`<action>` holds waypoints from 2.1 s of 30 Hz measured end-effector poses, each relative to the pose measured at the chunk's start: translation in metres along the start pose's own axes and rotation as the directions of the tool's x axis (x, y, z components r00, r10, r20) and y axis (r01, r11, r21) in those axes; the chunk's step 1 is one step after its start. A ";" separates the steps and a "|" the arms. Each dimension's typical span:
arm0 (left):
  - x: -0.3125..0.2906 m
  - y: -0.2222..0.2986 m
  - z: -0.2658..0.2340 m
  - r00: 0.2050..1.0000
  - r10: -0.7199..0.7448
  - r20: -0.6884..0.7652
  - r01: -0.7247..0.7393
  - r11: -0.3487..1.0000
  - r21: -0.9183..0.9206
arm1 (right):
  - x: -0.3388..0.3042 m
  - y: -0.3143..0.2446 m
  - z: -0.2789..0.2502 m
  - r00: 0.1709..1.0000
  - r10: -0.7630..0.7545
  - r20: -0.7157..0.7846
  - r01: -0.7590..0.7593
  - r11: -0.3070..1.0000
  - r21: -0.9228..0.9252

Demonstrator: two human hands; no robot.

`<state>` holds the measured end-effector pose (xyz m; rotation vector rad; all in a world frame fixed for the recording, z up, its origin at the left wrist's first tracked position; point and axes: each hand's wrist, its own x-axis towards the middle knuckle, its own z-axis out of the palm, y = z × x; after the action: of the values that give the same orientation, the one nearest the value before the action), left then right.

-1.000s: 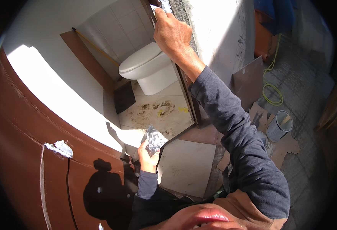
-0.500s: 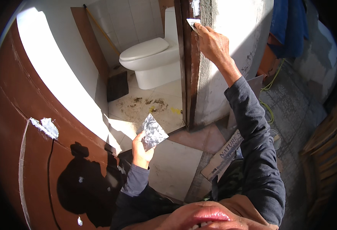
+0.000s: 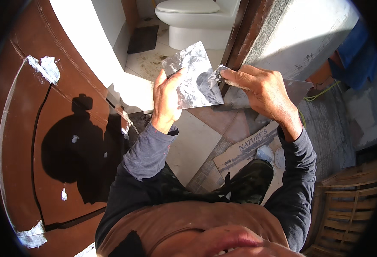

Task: The person applies white wall compound to a wall using a putty knife and hawk. They repeatedly scoop compound from the hawk and spread it along the wall surface, smoothing the application.

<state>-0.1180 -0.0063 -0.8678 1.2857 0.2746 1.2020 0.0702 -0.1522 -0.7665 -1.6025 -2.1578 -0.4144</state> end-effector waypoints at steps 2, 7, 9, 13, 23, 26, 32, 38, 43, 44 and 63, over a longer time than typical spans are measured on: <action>-0.004 0.004 0.009 0.989 -0.146 -0.003 0.142 0.963 -0.228 | -0.001 0.001 0.000 0.999 -0.047 0.026 0.048 0.998 -0.042; -0.006 -0.002 0.016 0.939 -0.269 -0.213 0.166 0.899 -0.404 | -0.015 0.008 0.000 0.991 -0.032 0.127 0.020 0.996 0.091; -0.005 -0.006 0.003 0.958 -0.152 -0.242 0.113 0.979 -0.169 | -0.021 0.011 0.002 0.997 -0.005 0.075 -0.013 0.971 0.237; -0.009 -0.024 -0.011 0.989 0.150 0.009 -0.109 0.677 0.728 | -0.022 0.006 0.032 0.991 0.103 -0.082 -0.044 0.848 0.528; -0.002 -0.014 -0.014 0.929 0.365 0.064 -0.323 0.709 0.627 | -0.025 0.007 0.022 0.998 0.006 -0.070 -0.010 0.999 -0.052; -0.002 -0.014 -0.007 0.988 -0.027 -0.153 0.024 1.000 -0.018 | -0.024 0.003 0.018 1.000 -0.018 0.007 0.019 0.996 -0.083; 0.010 -0.018 -0.020 0.912 -0.222 -0.345 0.078 0.919 -0.387 | 0.005 0.050 -0.023 0.754 0.520 -0.401 -0.398 0.848 0.350; -0.002 -0.054 -0.022 0.890 -0.332 -0.313 0.228 0.918 -0.326 | 0.089 0.123 -0.049 0.422 0.462 -0.780 -0.561 0.809 0.175; -0.002 -0.061 -0.032 0.880 -0.357 -0.313 0.271 0.919 -0.285 | 0.149 0.129 -0.051 0.295 0.365 -0.883 -0.738 0.674 0.032; -0.002 -0.060 -0.034 0.886 -0.346 -0.308 0.268 0.925 -0.270 | 0.154 0.127 -0.050 0.365 0.383 -0.849 -0.733 0.681 -0.008; -0.007 -0.048 -0.037 0.846 -0.458 -0.272 0.379 0.876 -0.298 | 0.159 0.108 0.011 0.285 0.519 -0.806 -0.803 0.588 0.095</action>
<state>-0.1226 0.0179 -0.9236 0.7534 0.6146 1.0264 0.1327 0.0166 -0.6988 -1.8488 -0.6192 -0.9913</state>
